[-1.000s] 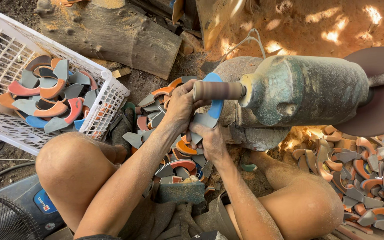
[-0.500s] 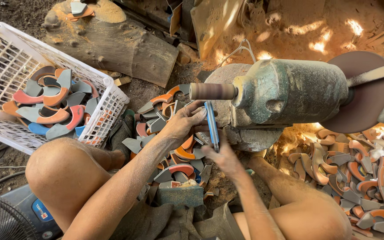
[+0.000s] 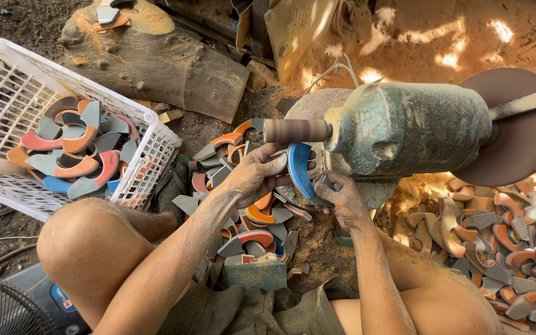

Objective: The person sits on the ground and sands the edges of multiple colorful slipper soles using a rotating grinding wheel. They handle each sole one at a time, rotating it against the wheel to smooth the edges, then place the finished items into a white basket.

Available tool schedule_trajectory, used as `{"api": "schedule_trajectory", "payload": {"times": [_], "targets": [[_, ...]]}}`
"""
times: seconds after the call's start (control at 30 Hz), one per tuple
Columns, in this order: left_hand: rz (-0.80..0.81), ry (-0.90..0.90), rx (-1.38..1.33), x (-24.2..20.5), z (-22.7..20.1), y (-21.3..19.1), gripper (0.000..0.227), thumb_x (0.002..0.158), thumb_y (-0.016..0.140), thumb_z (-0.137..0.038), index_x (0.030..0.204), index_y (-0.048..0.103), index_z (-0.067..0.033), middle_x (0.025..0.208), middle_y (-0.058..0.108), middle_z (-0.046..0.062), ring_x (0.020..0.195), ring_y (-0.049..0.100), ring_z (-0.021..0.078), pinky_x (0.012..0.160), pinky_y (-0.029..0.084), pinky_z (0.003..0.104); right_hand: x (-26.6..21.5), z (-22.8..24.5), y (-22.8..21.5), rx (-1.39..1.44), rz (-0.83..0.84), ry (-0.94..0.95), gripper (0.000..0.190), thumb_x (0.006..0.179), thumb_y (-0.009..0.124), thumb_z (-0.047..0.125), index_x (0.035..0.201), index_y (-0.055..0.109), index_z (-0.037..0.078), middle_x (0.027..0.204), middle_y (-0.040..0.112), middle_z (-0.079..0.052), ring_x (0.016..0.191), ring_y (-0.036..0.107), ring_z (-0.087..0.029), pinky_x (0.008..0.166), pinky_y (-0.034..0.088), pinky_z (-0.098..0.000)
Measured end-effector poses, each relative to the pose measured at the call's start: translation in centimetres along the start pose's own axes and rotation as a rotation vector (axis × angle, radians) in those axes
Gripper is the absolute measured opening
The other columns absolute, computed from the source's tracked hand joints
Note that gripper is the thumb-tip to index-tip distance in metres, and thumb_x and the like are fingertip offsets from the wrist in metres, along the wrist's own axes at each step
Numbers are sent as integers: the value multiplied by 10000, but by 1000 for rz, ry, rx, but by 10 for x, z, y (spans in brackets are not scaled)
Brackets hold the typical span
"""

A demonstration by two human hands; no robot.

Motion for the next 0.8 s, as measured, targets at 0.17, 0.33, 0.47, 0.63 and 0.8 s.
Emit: {"api": "schedule_trajectory", "payload": {"times": [0.17, 0.33, 0.47, 0.63, 0.8], "targets": [[-42, -4, 12, 5, -1, -2, 519, 981, 605, -111, 1470, 459, -20, 1393, 613, 183, 1265, 633, 306, 1090, 559, 467, 3, 1, -2, -18, 8, -27, 400, 847, 795, 381, 1002, 698, 25, 699, 682, -31, 536, 597, -76, 419, 418, -209], [-72, -7, -5, 2, 2, -3, 525, 980, 636, -129, 1457, 469, 13, 1398, 620, 201, 1269, 646, 308, 1089, 572, 447, 2, -3, -6, -12, 16, -37, 414, 882, 813, 373, 998, 679, -1, 702, 675, -39, 534, 587, -80, 419, 411, -212], [-85, 11, 25, 4, 2, -3, 556, 955, 657, -116, 1465, 464, -11, 1399, 605, 168, 1266, 636, 287, 1089, 567, 443, 7, -1, -8, -26, 4, -11, 452, 853, 799, 379, 1079, 699, 0, 688, 678, -32, 518, 581, -68, 405, 403, -201], [-58, 8, 6, 6, 3, -1, 589, 955, 655, -112, 1494, 433, -25, 1436, 587, 154, 1290, 620, 263, 1120, 542, 440, 6, -1, -10, -3, -26, -15, 537, 828, 815, 349, 1186, 679, -28, 696, 684, -28, 515, 599, -78, 396, 399, -204], [-31, 3, -10, 6, 2, 1, 549, 969, 623, -115, 1478, 440, -22, 1398, 615, 178, 1267, 645, 301, 1115, 545, 444, 6, 1, -9, -13, -51, 3, 537, 812, 795, 357, 1212, 676, 19, 692, 700, -40, 503, 607, -77, 382, 406, -195]]}}
Point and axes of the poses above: each hand's wrist, its own x-axis towards the middle knuckle, its own y-axis out of the palm, z = x × y, the point moved 2 cm from there along x, towards the middle knuckle
